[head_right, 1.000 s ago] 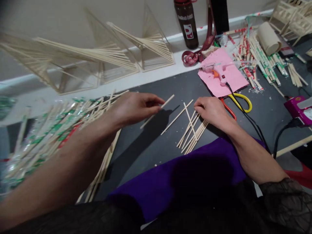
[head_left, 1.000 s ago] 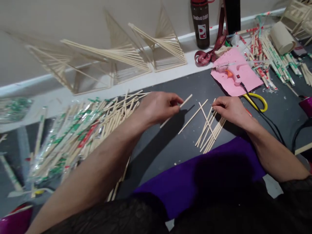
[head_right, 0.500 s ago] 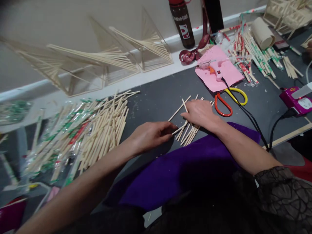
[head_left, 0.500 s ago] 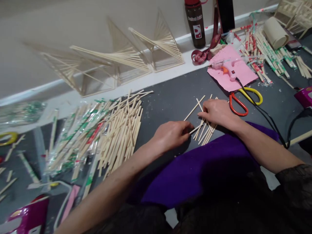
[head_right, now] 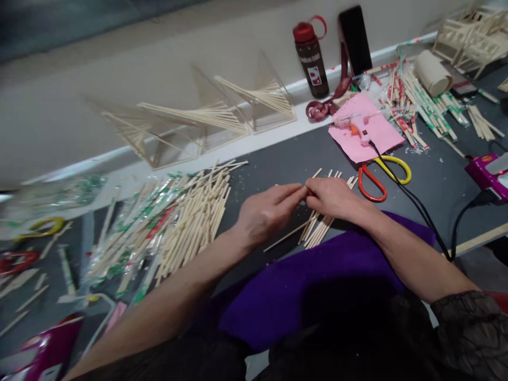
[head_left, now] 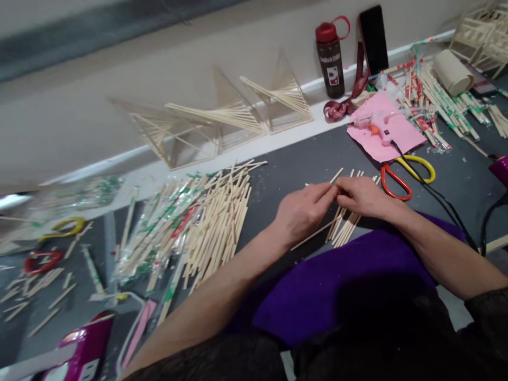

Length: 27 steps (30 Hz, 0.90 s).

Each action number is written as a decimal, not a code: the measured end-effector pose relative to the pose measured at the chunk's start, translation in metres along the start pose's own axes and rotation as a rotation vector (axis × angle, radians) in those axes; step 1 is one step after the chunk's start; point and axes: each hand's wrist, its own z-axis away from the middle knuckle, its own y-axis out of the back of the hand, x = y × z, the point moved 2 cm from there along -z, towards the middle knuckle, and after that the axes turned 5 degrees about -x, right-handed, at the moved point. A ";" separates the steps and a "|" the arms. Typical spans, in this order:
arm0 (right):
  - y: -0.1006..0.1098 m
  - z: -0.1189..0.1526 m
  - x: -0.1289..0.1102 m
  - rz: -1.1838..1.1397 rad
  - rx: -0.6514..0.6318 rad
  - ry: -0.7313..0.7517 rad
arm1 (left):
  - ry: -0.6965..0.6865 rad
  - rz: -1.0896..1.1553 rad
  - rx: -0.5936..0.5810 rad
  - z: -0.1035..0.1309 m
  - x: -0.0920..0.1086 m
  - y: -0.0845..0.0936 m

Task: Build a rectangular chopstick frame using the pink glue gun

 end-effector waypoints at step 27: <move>-0.015 -0.001 -0.009 0.309 -0.118 -0.092 | 0.660 -0.097 -0.094 -0.092 -0.193 -0.052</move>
